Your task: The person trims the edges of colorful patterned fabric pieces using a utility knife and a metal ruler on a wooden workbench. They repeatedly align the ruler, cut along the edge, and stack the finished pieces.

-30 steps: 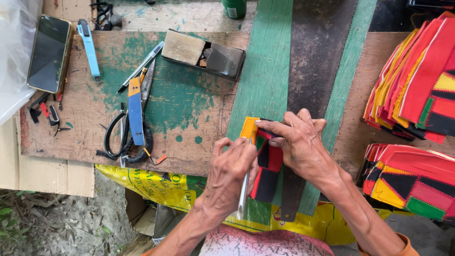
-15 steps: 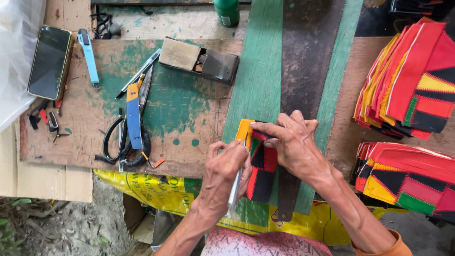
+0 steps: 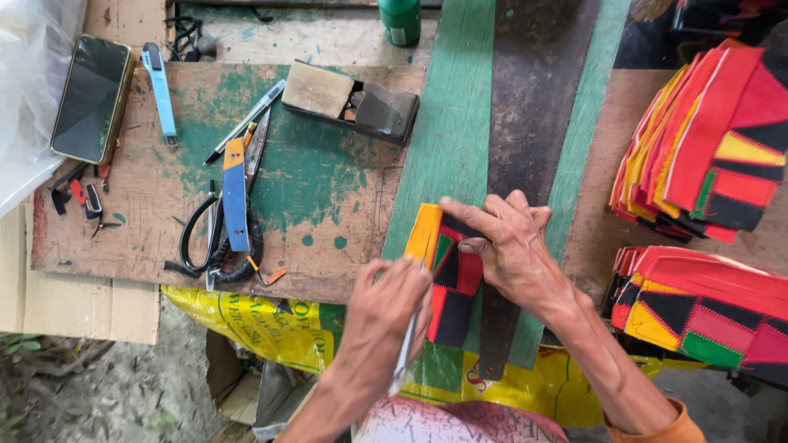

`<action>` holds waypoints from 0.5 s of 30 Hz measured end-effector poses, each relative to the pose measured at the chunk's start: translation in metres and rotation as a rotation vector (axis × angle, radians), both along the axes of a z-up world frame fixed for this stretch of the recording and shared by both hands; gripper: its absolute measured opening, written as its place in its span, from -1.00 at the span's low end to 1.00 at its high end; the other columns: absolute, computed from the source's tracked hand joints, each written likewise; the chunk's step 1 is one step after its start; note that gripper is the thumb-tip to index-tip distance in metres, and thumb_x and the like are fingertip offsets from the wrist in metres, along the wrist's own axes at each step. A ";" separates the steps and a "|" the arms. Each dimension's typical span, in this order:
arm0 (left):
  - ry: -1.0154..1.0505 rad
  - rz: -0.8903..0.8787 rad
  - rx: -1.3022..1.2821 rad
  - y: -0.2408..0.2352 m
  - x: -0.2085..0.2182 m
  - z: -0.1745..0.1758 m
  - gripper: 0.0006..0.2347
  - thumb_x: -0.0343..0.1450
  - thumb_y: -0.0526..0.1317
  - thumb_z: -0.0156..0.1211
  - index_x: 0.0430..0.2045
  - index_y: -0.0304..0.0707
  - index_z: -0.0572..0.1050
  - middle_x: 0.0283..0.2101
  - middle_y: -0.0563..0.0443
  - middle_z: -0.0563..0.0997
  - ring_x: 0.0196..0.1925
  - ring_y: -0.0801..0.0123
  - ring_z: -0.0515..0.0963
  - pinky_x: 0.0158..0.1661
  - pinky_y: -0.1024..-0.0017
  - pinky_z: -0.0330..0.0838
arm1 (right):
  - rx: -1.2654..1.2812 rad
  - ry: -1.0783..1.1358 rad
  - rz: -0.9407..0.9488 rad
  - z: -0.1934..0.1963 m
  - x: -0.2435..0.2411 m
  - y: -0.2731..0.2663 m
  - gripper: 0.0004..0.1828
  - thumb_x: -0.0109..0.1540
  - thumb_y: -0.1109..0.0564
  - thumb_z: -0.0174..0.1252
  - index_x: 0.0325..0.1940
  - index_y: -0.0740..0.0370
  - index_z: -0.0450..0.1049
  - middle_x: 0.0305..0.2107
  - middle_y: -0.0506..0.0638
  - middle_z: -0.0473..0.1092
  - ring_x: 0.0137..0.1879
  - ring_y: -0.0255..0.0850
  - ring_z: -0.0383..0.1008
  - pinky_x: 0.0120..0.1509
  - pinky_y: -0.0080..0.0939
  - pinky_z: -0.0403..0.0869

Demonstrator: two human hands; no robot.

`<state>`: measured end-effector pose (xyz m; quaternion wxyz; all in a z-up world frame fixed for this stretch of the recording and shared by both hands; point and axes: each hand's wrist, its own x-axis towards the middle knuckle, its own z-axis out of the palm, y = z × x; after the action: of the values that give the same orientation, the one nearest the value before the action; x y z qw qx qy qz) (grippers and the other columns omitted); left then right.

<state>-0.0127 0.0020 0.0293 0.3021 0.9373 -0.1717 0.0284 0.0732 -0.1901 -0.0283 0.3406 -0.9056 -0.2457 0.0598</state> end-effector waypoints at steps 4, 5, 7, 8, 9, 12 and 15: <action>-0.248 0.253 -0.139 0.011 -0.020 0.033 -0.82 0.33 -0.44 0.09 -0.22 -0.43 0.43 0.03 -0.38 0.57 0.13 -0.05 0.55 0.06 0.10 0.39 | 0.079 0.002 -0.064 0.008 -0.002 -0.003 -0.56 0.07 0.13 0.36 0.04 0.15 0.50 -0.43 -0.04 0.30 -0.18 -0.16 0.25 -0.02 -0.07 0.11; -0.177 0.317 -0.231 0.015 -0.025 0.031 -0.82 0.36 -0.46 0.04 -0.18 -0.46 0.46 0.07 -0.38 0.57 0.10 0.02 0.60 0.01 0.19 0.47 | 0.093 -0.020 -0.068 0.010 -0.006 -0.003 -0.67 0.08 0.11 0.37 -0.10 0.16 0.52 -0.42 -0.03 0.32 -0.16 -0.17 0.27 -0.01 -0.07 0.14; -0.006 0.474 -0.446 0.022 -0.039 0.018 -0.79 0.42 -0.46 0.00 -0.15 -0.43 0.55 -0.10 -0.24 0.56 -0.15 0.25 0.56 -0.20 0.38 0.45 | 0.233 0.278 -0.175 0.015 -0.017 -0.002 -0.78 0.20 0.15 0.27 -0.10 0.20 0.49 -0.43 -0.09 0.40 -0.21 -0.31 0.36 -0.07 -0.19 0.33; 0.101 0.548 -0.577 0.022 -0.043 0.008 -0.78 0.45 -0.44 0.00 -0.15 -0.38 0.60 -0.31 -0.10 0.54 -0.37 0.42 0.48 -0.36 0.48 0.36 | 0.298 0.421 -0.243 0.019 -0.024 -0.007 -0.84 0.25 0.18 0.23 -0.10 0.22 0.47 -0.43 -0.12 0.44 -0.23 -0.39 0.40 -0.10 -0.25 0.42; 0.215 0.616 -0.706 0.022 -0.049 0.000 -0.77 0.48 -0.42 0.00 -0.15 -0.33 0.66 -0.53 0.03 0.51 -0.58 0.58 0.39 -0.53 0.57 0.26 | 0.418 0.464 -0.252 0.020 -0.031 -0.009 -0.84 0.28 0.20 0.23 -0.08 0.25 0.47 -0.40 -0.11 0.42 -0.22 -0.40 0.38 -0.12 -0.28 0.41; 0.151 0.648 -0.693 0.019 -0.055 -0.023 -0.80 0.48 -0.41 0.00 -0.20 -0.36 0.63 -0.54 0.15 0.50 -0.61 0.76 0.20 -0.57 0.65 0.08 | 0.683 0.492 -0.446 0.031 -0.061 -0.041 -0.84 0.30 0.24 0.24 -0.05 0.31 0.48 -0.35 -0.09 0.43 -0.22 -0.42 0.37 -0.16 -0.34 0.41; 0.173 0.648 -0.821 0.016 -0.050 -0.040 -0.85 0.53 -0.41 0.02 -0.19 -0.43 0.59 -0.47 0.05 0.58 -0.60 0.75 0.20 -0.55 0.65 0.05 | 0.737 0.309 -0.730 0.049 -0.093 -0.092 -0.75 0.24 0.28 0.24 0.00 0.32 0.46 -0.27 -0.02 0.52 -0.20 -0.37 0.49 -0.09 -0.35 0.48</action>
<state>-0.0624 0.0177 -0.0108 0.6330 0.7459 0.1774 0.1075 -0.0203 -0.2823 0.0208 0.6665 -0.7332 0.1333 -0.0200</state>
